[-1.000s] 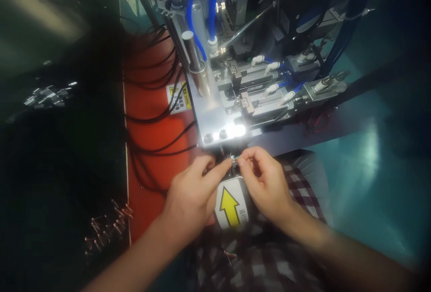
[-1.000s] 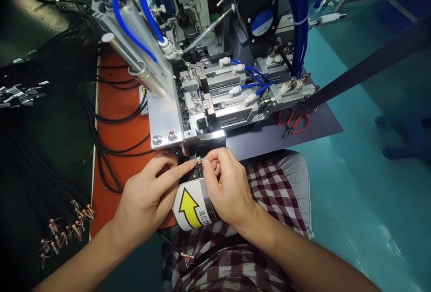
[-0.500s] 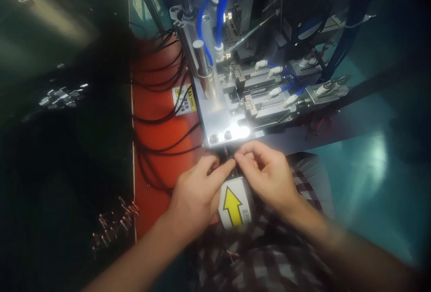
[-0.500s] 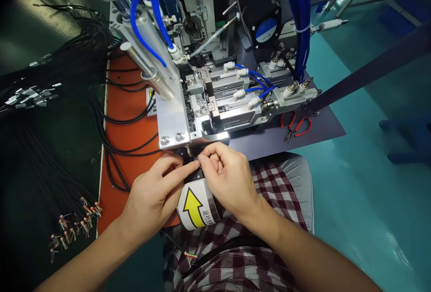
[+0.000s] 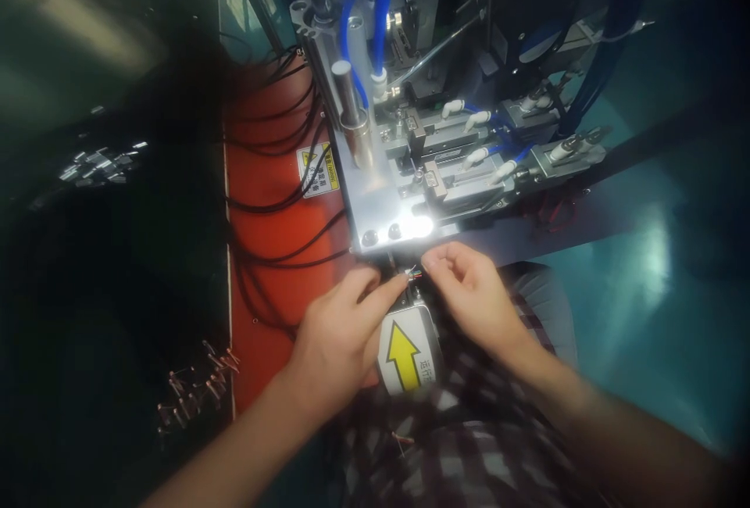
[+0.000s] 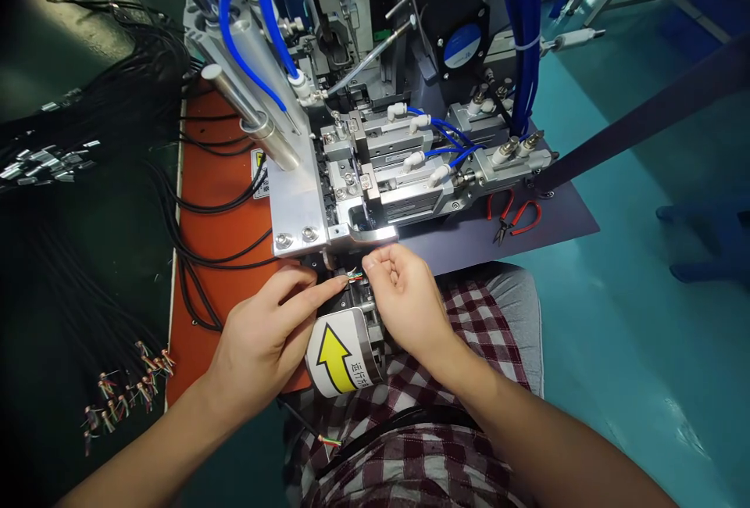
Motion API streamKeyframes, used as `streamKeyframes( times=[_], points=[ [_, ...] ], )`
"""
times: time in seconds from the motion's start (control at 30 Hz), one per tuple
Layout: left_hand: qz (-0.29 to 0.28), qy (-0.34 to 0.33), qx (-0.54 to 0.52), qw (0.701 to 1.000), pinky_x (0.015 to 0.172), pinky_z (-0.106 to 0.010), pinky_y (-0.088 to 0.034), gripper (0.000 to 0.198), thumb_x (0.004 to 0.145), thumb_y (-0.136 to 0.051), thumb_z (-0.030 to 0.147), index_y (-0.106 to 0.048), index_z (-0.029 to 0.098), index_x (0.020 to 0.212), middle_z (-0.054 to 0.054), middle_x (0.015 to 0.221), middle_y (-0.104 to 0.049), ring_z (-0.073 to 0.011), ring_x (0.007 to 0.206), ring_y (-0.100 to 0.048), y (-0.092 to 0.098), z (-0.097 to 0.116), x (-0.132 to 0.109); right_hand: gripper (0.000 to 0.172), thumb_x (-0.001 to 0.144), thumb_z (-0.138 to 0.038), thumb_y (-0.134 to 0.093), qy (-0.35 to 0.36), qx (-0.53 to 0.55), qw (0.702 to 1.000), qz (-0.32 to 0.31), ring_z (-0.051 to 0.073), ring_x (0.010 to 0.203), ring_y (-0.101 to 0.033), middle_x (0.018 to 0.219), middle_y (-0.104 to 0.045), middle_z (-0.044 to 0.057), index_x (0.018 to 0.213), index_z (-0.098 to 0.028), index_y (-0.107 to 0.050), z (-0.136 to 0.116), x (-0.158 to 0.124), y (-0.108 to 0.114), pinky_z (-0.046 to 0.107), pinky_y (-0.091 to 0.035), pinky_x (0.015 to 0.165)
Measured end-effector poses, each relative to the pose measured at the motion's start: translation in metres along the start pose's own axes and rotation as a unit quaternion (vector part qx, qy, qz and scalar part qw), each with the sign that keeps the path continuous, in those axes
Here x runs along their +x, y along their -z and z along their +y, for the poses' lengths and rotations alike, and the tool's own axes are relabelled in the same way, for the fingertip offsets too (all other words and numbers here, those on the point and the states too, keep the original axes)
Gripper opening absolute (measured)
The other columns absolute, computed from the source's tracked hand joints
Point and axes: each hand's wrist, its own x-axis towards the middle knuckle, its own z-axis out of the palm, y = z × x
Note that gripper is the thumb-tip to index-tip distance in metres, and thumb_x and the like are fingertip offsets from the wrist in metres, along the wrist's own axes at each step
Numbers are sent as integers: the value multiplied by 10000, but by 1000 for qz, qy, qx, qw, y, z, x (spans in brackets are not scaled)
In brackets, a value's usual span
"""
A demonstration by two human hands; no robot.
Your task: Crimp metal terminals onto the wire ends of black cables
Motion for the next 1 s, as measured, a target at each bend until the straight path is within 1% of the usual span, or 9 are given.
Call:
streamKeyframes(
  times=[0.13, 0.2, 0.33, 0.47, 0.57, 0.67, 0.73, 0.87, 1.0],
  points=[
    [-1, 1, -2, 1000, 616, -237, -516, 328, 901, -447, 126, -666, 124, 1145, -88, 931, -595, -156, 759, -620, -1, 0, -1, 182, 863, -309, -550, 0, 15, 1000, 23, 118, 539, -488, 626, -543, -15, 743, -175, -576, 0, -4, 2, 223, -402, 478],
    [1, 1, -3, 1000, 611, -240, -518, 318, 901, -461, 127, -672, 118, 1138, -91, 928, -595, -157, 751, -621, -2, 0, -1, 175, 867, -317, -561, 8, 31, 999, 25, 122, 543, -495, 603, -523, -25, 770, -175, -592, 2, -5, 1, 221, -392, 472],
    [2, 1, 0, 1000, 606, -239, -514, 313, 905, -472, 133, -673, 122, 1144, -89, 925, -595, -153, 746, -616, -2, -1, -1, 143, 849, -299, -591, 25, 33, 999, -1, 137, 579, -528, 622, -545, -15, 819, -165, -630, 4, -3, -3, 236, -395, 496],
    [4, -3, -1, 1000, 598, -226, -506, 311, 911, -459, 135, -670, 124, 1139, -85, 918, -599, -144, 740, -611, -1, 0, 0, 148, 863, -292, -576, 41, 15, 999, -7, 137, 586, -531, 658, -581, -1, 783, -170, -602, 6, 0, -5, 249, -417, 532],
    [3, -7, 3, 1000, 589, -226, -504, 306, 918, -450, 152, -669, 124, 1130, -79, 896, -600, -146, 730, -613, 0, 1, 2, 146, 888, -286, -549, 63, -8, 998, -5, 148, 622, -551, 672, -585, 0, 793, -179, -579, 8, -1, -5, 262, -436, 579],
    [0, -11, 11, 1000, 587, -229, -507, 322, 924, -424, 162, -661, 129, 1140, -76, 893, -604, -152, 737, -615, 0, 1, 3, 143, 891, -276, -540, 67, -22, 997, -4, 150, 623, -553, 673, -583, 0, 788, -181, -564, 8, -2, -6, 271, -439, 594],
    [-11, -15, 21, 1000, 581, -229, -509, 344, 918, -410, 148, -650, 130, 1163, -81, 913, -606, -154, 736, -618, 0, 0, 3, 140, 888, -276, -539, 61, -27, 998, -6, 151, 628, -556, 683, -588, 3, 789, -179, -563, 8, -2, -6, 276, -441, 604],
    [-55, -26, 51, 997, 564, -249, -523, 397, 902, -381, 136, -617, 125, 1222, -96, 943, -609, -170, 716, -629, 3, 2, 5, 146, 872, -283, -538, 32, -24, 999, -11, 157, 648, -564, 708, -606, 18, 782, -172, -571, 4, 0, -7, 278, -443, 606],
    [-88, -26, 80, 993, 520, -258, -515, 420, 886, -363, 116, -593, 109, 1238, -98, 929, -614, -174, 669, -621, 6, 7, 9, 173, 851, -293, -543, -53, 20, 998, -39, 132, 576, -510, 642, -573, 0, 743, -161, -568, -5, 5, -4, 251, -409, 534]
  ],
)
